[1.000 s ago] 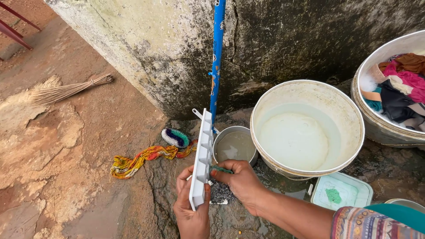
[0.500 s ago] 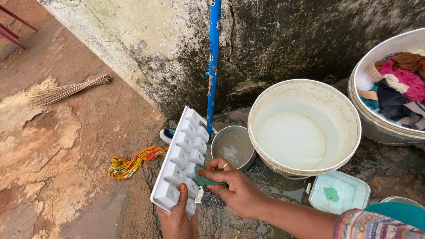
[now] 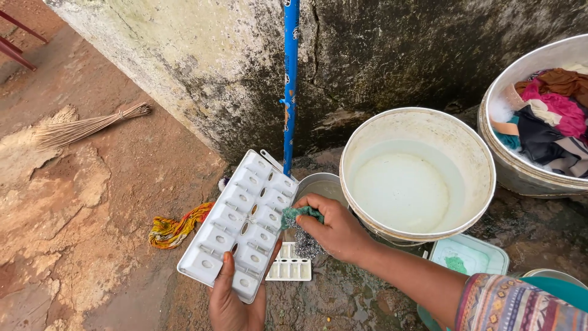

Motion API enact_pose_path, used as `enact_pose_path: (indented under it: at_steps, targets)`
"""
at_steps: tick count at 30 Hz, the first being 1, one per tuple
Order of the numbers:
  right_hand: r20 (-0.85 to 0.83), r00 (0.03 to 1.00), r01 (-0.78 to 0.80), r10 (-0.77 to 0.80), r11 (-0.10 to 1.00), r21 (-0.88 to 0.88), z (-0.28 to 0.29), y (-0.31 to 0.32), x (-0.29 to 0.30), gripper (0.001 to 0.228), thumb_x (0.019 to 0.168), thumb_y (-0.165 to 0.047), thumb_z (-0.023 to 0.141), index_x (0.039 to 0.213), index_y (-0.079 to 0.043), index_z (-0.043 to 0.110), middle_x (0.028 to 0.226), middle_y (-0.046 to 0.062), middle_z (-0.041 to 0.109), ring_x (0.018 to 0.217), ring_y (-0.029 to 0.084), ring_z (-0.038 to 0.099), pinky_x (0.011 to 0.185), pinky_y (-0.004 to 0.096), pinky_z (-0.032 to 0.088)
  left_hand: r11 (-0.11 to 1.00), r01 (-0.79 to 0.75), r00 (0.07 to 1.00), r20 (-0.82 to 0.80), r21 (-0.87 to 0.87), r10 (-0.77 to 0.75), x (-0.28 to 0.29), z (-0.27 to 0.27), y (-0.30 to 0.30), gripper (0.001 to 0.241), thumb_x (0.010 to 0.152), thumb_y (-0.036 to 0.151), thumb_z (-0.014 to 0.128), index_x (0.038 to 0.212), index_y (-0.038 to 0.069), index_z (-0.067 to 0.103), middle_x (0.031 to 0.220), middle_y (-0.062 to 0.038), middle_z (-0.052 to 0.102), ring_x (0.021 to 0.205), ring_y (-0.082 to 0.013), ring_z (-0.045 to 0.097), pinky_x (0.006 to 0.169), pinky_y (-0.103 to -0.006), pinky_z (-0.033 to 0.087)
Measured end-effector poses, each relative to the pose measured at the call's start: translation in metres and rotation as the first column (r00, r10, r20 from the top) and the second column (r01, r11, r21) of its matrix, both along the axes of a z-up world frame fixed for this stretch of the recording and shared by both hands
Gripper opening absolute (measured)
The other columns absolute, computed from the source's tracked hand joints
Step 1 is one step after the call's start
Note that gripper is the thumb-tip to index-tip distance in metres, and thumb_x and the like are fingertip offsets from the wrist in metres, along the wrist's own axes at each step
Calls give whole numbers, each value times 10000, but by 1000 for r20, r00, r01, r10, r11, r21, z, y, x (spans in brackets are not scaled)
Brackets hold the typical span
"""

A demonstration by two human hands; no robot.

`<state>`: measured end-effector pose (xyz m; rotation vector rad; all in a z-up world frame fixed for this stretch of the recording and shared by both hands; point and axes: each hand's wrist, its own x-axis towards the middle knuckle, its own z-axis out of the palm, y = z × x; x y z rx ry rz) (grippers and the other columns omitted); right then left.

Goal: Cleaning a white plastic ice cube tray with a steel wool scrubber and water.

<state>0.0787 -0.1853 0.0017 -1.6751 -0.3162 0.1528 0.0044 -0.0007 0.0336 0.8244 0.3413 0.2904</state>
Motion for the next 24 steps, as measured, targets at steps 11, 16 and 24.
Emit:
enact_pose_path:
  at_steps: [11, 16, 24]
  targets:
    - [251, 952, 154, -176, 983, 103, 23, -6, -2, 165, 895, -92, 744, 1048, -31, 728, 983, 48, 716, 973, 139, 646, 868, 303, 529, 986, 94, 996, 23, -141, -92, 3, -9, 3, 660, 902, 203, 549, 1525, 57, 387, 1462, -191, 539, 1329, -460, 521, 945, -755, 394]
    - [492, 861, 136, -133, 990, 29, 18, 8, -24, 252, 818, -18, 759, 1068, -40, 746, 1071, 58, 711, 1073, 222, 624, 944, 351, 516, 992, 96, 995, 31, -78, -94, 0, -46, -4, 615, 928, 149, 547, 1521, 55, 413, 1437, -190, 555, 1297, -424, 549, 985, -726, 424]
    - [490, 836, 353, -247, 925, -136, -17, 22, -17, 324, 927, -252, 709, 1138, -7, 724, 1093, 130, 637, 1063, 283, 578, 888, 403, 517, 977, 91, 970, -205, -194, -131, -3, -47, -28, 544, 910, 282, 543, 1434, 140, 518, 1291, -120, 665, 1154, -332, 662, 899, -624, 525]
